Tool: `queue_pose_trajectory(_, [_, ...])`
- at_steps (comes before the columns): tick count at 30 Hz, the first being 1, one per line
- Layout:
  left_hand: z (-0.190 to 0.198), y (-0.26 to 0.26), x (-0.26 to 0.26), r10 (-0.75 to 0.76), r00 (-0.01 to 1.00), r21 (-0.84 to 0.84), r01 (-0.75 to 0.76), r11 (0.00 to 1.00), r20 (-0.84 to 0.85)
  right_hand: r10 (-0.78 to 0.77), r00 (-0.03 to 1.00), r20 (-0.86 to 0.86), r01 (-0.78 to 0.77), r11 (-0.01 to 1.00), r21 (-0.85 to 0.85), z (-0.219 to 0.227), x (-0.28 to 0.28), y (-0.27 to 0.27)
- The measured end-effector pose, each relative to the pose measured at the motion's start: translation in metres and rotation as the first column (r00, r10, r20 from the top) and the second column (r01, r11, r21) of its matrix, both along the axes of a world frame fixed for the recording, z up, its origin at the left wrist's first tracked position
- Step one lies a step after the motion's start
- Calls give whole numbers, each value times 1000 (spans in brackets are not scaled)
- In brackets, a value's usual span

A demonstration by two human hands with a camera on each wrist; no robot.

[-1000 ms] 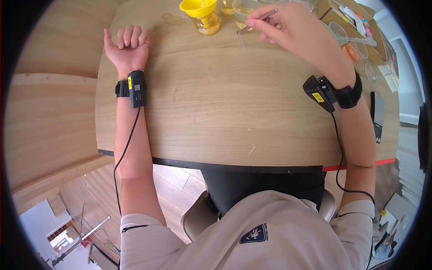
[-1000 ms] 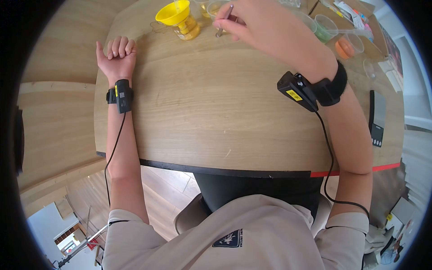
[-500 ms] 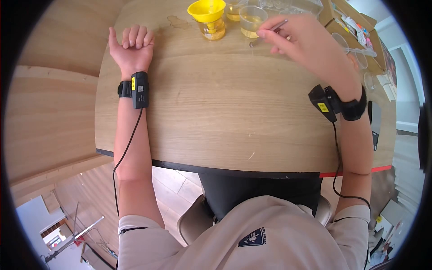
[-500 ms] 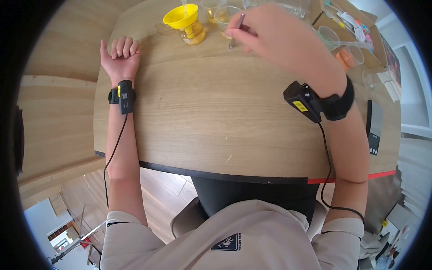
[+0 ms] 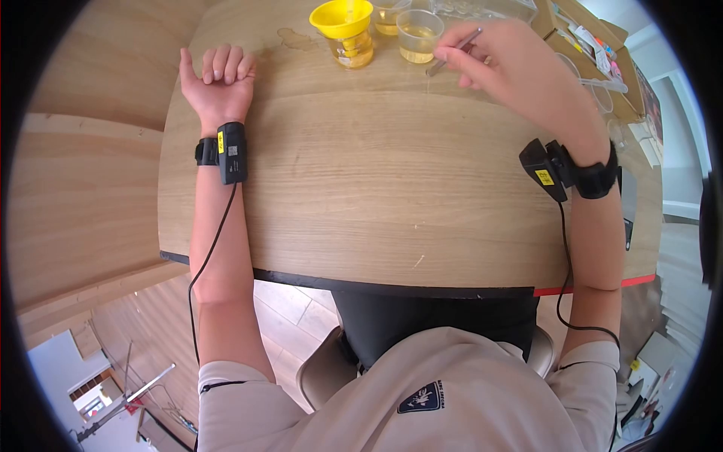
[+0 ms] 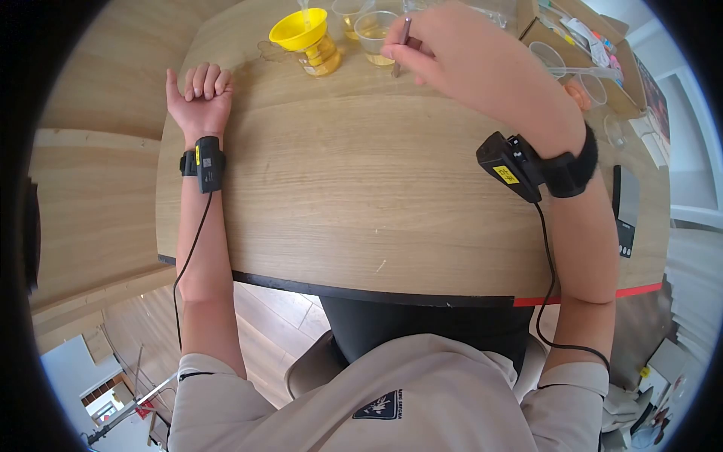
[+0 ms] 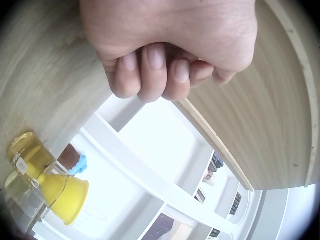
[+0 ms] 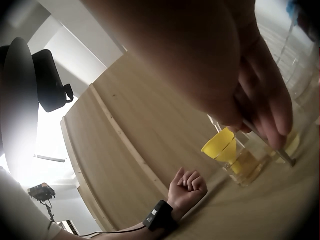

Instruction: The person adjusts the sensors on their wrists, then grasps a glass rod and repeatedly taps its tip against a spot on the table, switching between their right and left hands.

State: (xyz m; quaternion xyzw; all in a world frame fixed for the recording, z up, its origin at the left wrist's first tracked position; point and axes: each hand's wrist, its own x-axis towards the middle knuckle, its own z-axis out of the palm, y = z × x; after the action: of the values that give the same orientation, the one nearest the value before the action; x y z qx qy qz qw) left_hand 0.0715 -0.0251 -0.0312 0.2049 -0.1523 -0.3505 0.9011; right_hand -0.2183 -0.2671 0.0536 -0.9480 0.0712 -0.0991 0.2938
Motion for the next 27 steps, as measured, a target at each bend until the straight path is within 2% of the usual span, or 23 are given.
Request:
queue_pose_trajectory(2, [-1,0,0,-14,1000,-8,14,1000,9,1,1000,-9,-1,999,40,-1,0,0])
queue_pose_trajectory(5, [0,0,0,0,1000,-3,0,1000,-1,40,998,51,-39,999,-13,-3,2,2])
queue_pose_trajectory(8, [-1,1,0,-7,1000,-9,7,1000,6,-10,999,-52,9,1000,-16,4,1,9])
queue_pose_trajectory(11, [0,1,0,0,1000,1,0,1000,-18,-45,999,9,45,999,28,14,1,10])
queue_pose_trajectory(13, [-1,0,0,0,1000,1,0,1000,-7,-82,992,-93,96,982,161,32,2,22])
queue_pose_trajectory(14, [-1,0,1,-2,1000,2,2,1000,-7,-83,992,-93,97,982,162,26,2,19])
queue_pose_trajectory(16, [-1,1,1,6,1000,8,-6,1000,-6,89,996,32,-91,993,75,6,2,13])
queue_pose_trajectory(20, [0,0,0,9,1000,12,-9,1000,-8,111,992,52,-115,991,71,-1,2,12])
queue_pose_trajectory(23, [1,0,-1,28,999,18,-28,999,-19,86,994,70,-89,995,33,-2,1,13])
queue_pose_trajectory(25, [0,1,0,17,1000,13,-17,1000,-20,71,996,58,-67,996,-57,-1,0,10])
queue_pose_trajectory(27, [-1,0,0,9,1000,4,-9,1000,-20,78,996,40,-75,996,-57,4,-1,11])
